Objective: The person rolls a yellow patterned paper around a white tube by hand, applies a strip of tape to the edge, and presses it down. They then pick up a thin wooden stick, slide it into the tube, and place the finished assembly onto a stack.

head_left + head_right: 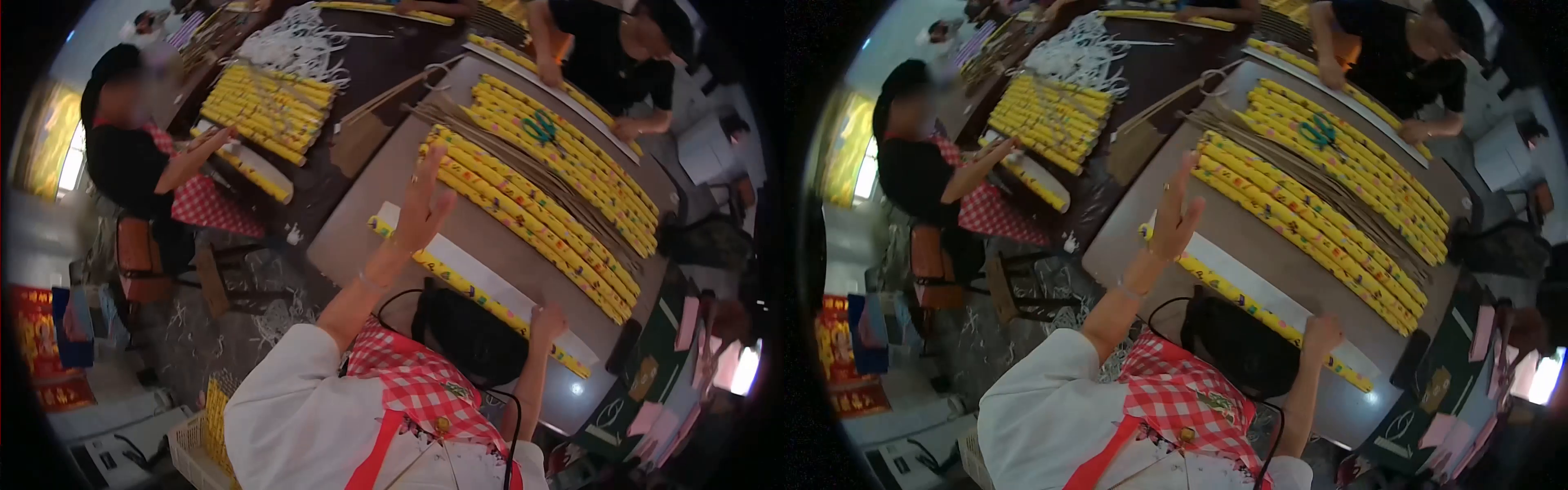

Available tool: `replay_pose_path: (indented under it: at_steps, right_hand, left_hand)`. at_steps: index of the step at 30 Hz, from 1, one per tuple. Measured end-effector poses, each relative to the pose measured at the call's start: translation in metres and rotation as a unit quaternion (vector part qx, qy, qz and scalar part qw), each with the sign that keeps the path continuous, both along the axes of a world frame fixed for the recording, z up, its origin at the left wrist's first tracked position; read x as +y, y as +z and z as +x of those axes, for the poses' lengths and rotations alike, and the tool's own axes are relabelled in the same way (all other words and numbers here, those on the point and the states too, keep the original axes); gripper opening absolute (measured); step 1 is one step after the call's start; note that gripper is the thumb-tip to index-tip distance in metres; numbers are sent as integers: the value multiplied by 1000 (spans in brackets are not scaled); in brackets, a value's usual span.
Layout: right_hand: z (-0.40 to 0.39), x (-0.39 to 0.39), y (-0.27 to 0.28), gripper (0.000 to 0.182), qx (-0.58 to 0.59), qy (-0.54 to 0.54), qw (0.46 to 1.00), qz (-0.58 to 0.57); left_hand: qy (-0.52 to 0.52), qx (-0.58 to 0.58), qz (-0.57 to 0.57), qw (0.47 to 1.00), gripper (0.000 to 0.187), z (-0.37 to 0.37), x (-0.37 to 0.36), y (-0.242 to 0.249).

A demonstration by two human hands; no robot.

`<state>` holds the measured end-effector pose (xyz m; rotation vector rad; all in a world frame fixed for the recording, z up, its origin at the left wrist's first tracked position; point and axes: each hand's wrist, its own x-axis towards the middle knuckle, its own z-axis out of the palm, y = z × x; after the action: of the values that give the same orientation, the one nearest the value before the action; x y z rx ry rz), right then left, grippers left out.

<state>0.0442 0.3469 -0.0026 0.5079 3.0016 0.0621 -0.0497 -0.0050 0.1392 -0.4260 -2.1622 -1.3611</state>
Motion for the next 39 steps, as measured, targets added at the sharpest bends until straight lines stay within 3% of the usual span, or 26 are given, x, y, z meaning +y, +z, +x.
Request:
replay_pose_path:
  at_steps: [2, 4, 6, 9, 12, 14, 15, 16, 17, 18, 20, 21, 22, 24, 25, 26, 27, 29, 31, 32, 33, 34, 35, 36, 37, 39]
  right_hand:
    - [-1, -2, 6, 26, 25, 7, 1000, -9]
    - [-4, -9, 9, 24, 27, -28, 999, -3]
    - [-4, -10, 11, 14, 30, -13, 999, -7]
    - [-5, -6, 2, 17, 33, -19, 999, -3]
    - [-1, -11, 20, 13, 43, 12, 999, 8]
    - [5, -3, -9, 14, 47, 46, 998, 16]
    - [0, -5, -5, 18, 39, 30, 998, 25]
    - [6, 4, -9, 23, 107, 98, 989, 8]
    - [2, 11, -16, 27, -23, 24, 999, -40]
    - [2, 10, -18, 22, 110, 80, 990, 24]
    - [-38, 11, -13, 21, 81, 97, 991, 38]
    - [-44, 7, -4, 20, 73, 98, 992, 12]
    - [-34, 9, 4, 20, 47, 87, 995, -8]
    - [-26, -3, 23, 20, 1, 50, 998, -48]
    - [-14, -6, 38, 20, -33, 27, 997, -65]
    - [-17, -22, 53, 19, -55, -1, 995, -84]
    - [-23, -40, 66, 19, -68, -40, 992, -102]
    - [-16, -26, 46, 21, -67, -60, 991, -96]
    - [-13, -11, 26, 23, -52, -38, 993, -103]
    - [-8, -6, 23, 23, -54, -25, 993, -99]
    - [-12, -6, 21, 23, -56, -40, 993, -96]
    - [-13, -9, 22, 21, -42, -36, 994, -97]
    - [-9, -9, 25, 20, -29, -29, 994, -98]
    - [-10, -9, 25, 20, -30, -36, 994, -101]
    - [-13, -8, 25, 19, -31, -35, 993, -109]
    - [-10, -9, 26, 19, -34, -16, 990, -133]
  left_hand:
    - [-63, -84, -83, 991, 50, 41, 34, -27]
    - [-154, -202, -73, 964, 45, 83, 63, -59]
    - [-236, -146, -133, 951, 40, 109, 80, -71]
    - [-262, -93, -170, 945, 31, 120, 87, -72]
    - [-231, 39, -268, 935, 29, 58, 89, -60]
    - [-86, 48, -103, 990, 19, -24, 104, -56]
    - [-47, 71, -4, 996, 17, -42, 99, -14]
    - [-7, 108, 94, 990, 18, -56, 91, 48]
    - [-52, 253, 160, 953, 21, -60, 71, 93]
    - [-115, 396, 207, 887, 25, -69, 50, 130]
    - [160, 416, 157, 881, 16, -184, 43, 179]
    - [103, 199, -154, 962, 12, -246, 31, 173]
    - [7, -66, -429, 901, 8, -295, 32, 138]
    - [-71, -201, -678, 703, 22, -353, 45, 26]
    - [-111, -228, -488, 835, 16, -335, 54, -10]
    - [-137, -240, -276, 921, 12, -316, 61, -37]
    - [-158, -193, -467, 848, 10, -306, 75, -65]
    - [-140, -187, -326, 916, 14, -266, 87, -98]
    - [-40, 63, -84, 994, 16, -210, 85, -75]
    - [-13, 96, -5, 995, 25, -162, 79, -34]
    - [25, 121, -46, 991, 33, -109, 62, -17]
    - [-98, 149, -1, 984, 41, -63, 51, -24]
    - [-171, 39, -28, 984, 42, -15, 51, -14]
    - [-276, -159, -55, 946, 40, 33, 56, -23]
    - [-405, -336, -63, 848, 39, 82, 49, -47]
    - [-377, -424, -72, 820, 40, 184, 40, -103]
